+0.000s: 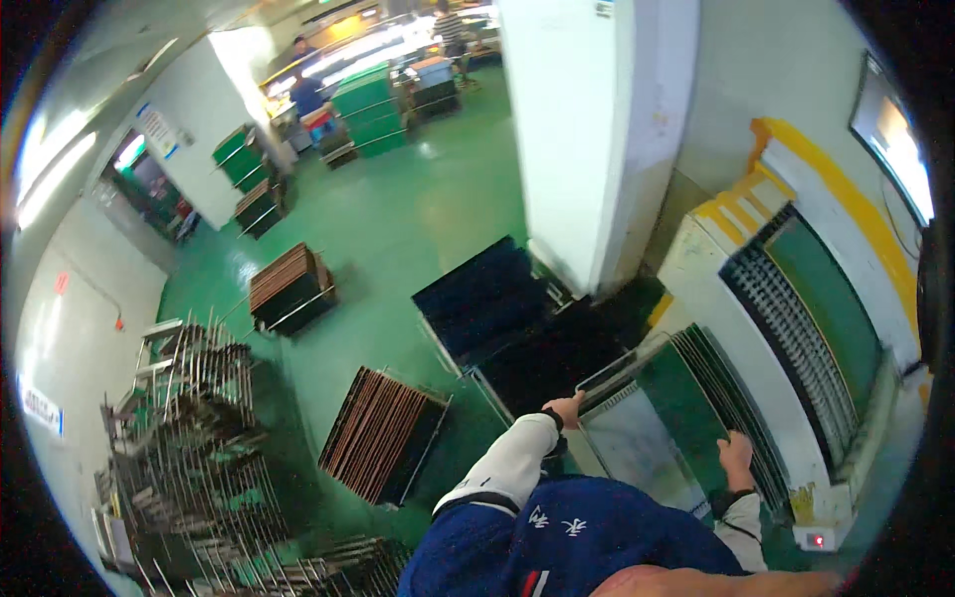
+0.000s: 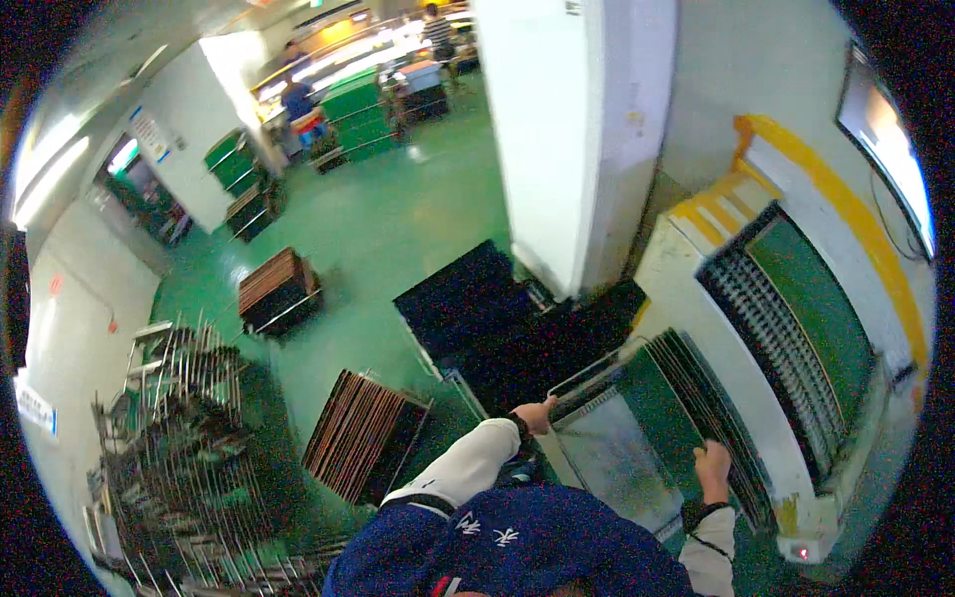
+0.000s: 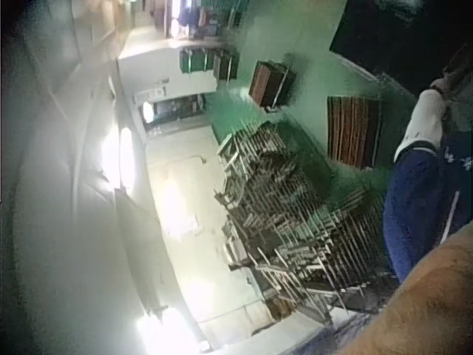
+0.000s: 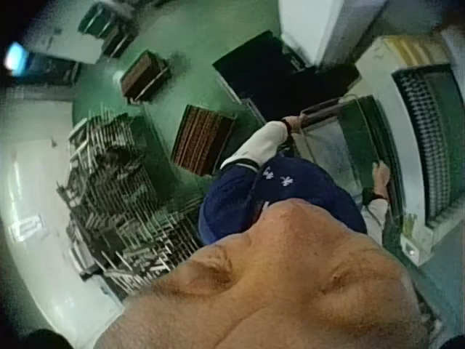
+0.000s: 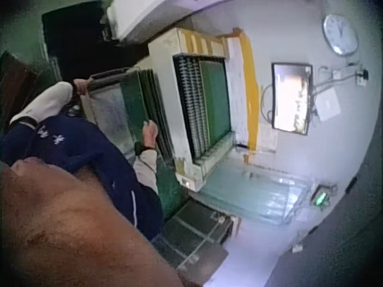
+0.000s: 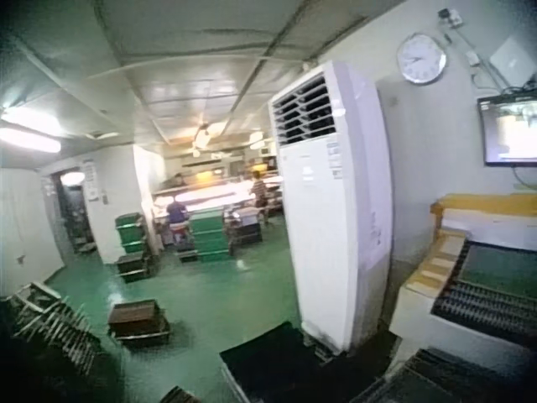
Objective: Placing green PCB boards into a processing machine and organizing metal racks.
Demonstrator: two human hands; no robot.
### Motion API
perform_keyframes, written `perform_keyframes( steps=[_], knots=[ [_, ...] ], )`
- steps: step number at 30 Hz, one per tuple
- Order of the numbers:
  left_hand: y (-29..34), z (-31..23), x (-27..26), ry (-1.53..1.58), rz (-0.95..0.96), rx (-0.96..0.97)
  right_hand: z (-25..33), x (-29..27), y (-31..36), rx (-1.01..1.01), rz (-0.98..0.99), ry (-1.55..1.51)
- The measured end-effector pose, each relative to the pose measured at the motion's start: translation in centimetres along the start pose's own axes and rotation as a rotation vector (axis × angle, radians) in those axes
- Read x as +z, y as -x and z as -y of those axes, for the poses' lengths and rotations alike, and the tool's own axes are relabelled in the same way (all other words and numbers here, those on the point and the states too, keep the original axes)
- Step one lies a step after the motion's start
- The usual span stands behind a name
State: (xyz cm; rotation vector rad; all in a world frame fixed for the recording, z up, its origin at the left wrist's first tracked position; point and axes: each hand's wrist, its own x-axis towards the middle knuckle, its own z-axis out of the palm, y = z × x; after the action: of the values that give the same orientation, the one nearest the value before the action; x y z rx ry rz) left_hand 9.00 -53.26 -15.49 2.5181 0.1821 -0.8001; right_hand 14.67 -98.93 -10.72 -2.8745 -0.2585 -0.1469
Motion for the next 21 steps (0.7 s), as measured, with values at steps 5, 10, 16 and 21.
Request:
perform_keyframes(
  steps=[5,10,16,21],
  knots=[
    [-1.3,0.7,-0.1,-0.01,0.064,0.052,4.9,-11.8,-1.8,0.098,0.188,0.034],
    [-2.5,2.7,-0.2,-0.002,0.099,0.098,8.1,-23.0,-1.0,0.175,-0.031,0.018],
    [-4.5,4.6,1.9,0.061,0.057,0.255,2.0,-27.5,3.9,0.433,-0.464,-0.798],
    [-5.5,3.3,2.3,0.091,0.197,0.157,1.1,-25.7,7.7,0.601,-0.793,-1.495]
  ],
)
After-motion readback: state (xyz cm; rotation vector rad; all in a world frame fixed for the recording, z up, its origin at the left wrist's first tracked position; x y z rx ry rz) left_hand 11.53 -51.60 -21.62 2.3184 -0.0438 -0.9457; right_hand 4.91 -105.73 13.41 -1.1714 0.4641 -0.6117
